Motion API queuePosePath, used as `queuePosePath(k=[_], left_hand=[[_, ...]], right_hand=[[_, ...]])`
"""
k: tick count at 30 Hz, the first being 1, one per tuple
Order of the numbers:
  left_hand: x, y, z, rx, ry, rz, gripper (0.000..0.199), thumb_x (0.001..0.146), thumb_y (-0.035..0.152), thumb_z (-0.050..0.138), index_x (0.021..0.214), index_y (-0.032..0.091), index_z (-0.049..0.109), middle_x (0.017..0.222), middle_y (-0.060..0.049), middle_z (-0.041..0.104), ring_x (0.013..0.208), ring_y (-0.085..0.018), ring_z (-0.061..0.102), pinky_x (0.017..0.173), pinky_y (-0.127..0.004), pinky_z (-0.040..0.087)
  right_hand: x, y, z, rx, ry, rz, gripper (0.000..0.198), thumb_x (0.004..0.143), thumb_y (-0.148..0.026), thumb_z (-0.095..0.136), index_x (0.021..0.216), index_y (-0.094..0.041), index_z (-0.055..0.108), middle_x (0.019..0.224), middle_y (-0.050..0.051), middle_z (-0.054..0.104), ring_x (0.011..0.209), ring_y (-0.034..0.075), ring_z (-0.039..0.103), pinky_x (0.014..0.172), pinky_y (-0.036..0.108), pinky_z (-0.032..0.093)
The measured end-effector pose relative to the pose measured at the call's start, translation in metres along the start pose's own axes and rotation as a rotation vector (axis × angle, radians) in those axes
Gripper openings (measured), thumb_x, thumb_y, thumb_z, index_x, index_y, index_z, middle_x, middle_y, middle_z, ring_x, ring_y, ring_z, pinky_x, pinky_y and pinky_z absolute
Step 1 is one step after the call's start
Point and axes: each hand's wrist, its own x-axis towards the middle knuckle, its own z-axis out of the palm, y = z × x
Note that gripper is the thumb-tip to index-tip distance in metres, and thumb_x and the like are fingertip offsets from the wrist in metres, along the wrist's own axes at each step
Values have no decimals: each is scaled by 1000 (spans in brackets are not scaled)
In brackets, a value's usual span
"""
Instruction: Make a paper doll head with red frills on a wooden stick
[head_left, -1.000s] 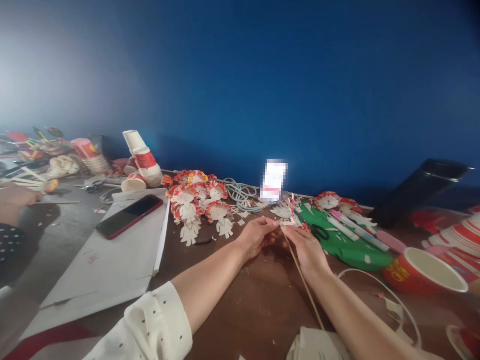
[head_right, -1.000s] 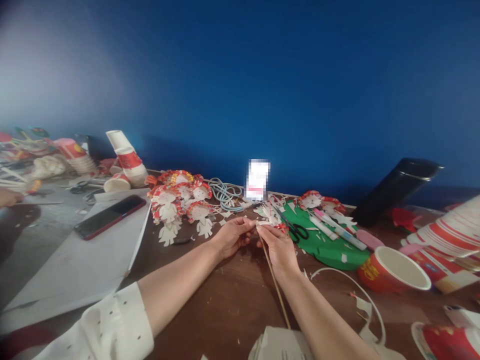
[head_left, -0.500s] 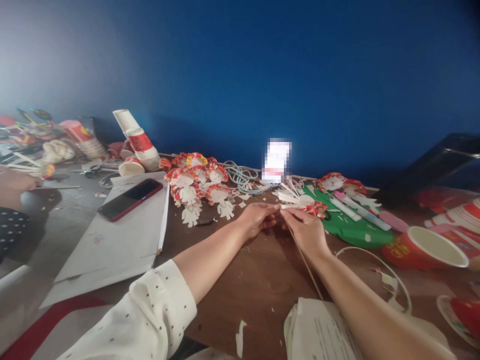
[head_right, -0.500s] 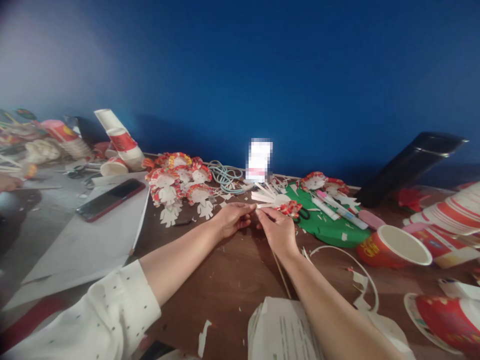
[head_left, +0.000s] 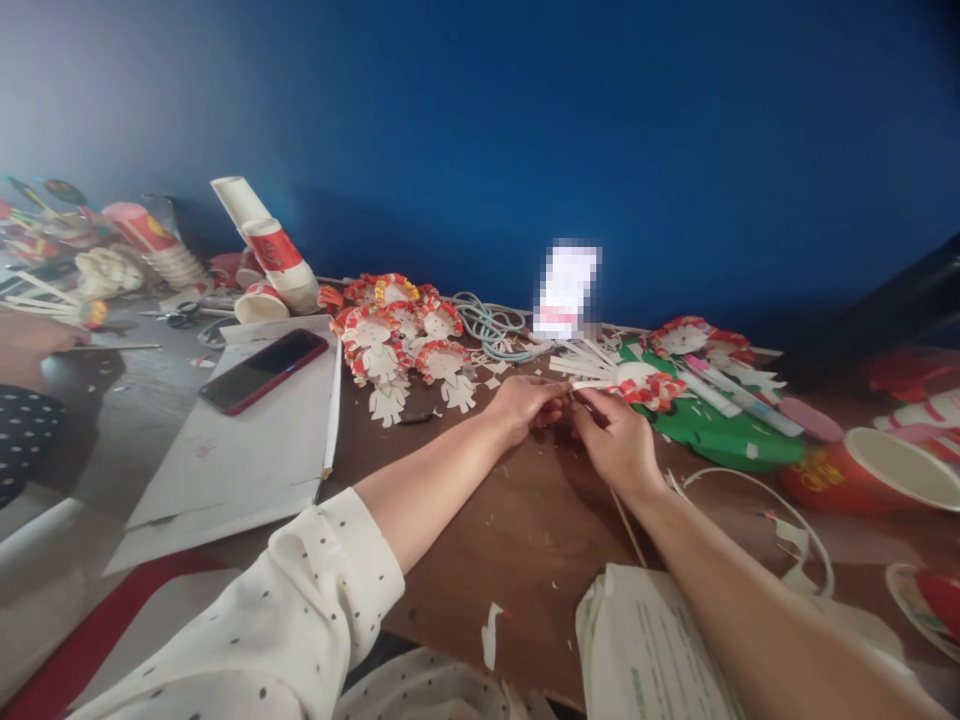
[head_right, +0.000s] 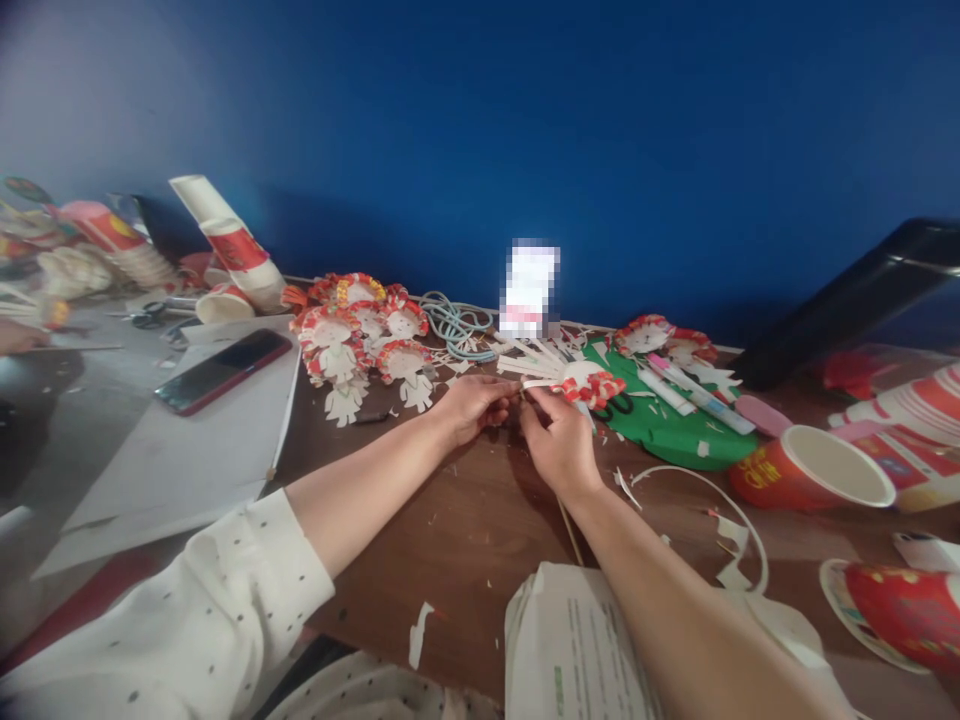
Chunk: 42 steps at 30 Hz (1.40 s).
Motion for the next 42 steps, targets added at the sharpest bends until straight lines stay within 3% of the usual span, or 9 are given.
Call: queuePosePath(k=[5,9,13,20,29,42], left_hand=[[-1,1,0,-8,2,-4,16,73,15,78,67,8,65,56,0,58,48,-5,51,53,-18,44],[-2,1,1,-39,-10,-2,12,75,12,76,68,8,66,58,-1,59,52,-6,53,57,-20,47],[-3,0,3,-48,-28,-11,12,76,11,75,69,7,67,60,-2,61,53,-6,54,58,-20,48],[-5,0,5,-81,-57,-36,12,79,7,71,70,7,64,60,-1,61,54,-5,56,57,-18,49],[-5,0,5,-103,-66,-29,11,83,4,65,73,7,64,62,-1,61,55,-6,56,60,-19,51],[-10,-1,9,-76,-41,-39,13,76,9,75,74,9,62,59,1,57,53,-6,53,56,-20,51]], right_hand=[[2,-4,-1,125,-51,149,23,78,-35,60,87,-20,74,64,1,66,58,18,59,61,30,46],[6,-4,0,322,51,340,34,74,-46,69,90,-18,77,68,3,70,63,20,63,58,30,48],[8,0,3,448,122,420,34,69,-47,75,85,-18,79,68,3,71,69,23,67,63,31,52],[8,3,6,497,154,415,29,69,-44,75,82,-18,79,72,4,73,68,24,68,62,33,55],[7,-2,3,296,117,368,40,75,-51,68,92,-16,78,59,2,66,49,18,59,44,26,43],[5,0,7,235,134,210,32,79,-47,65,80,-16,76,61,-2,61,53,15,56,50,25,46]])
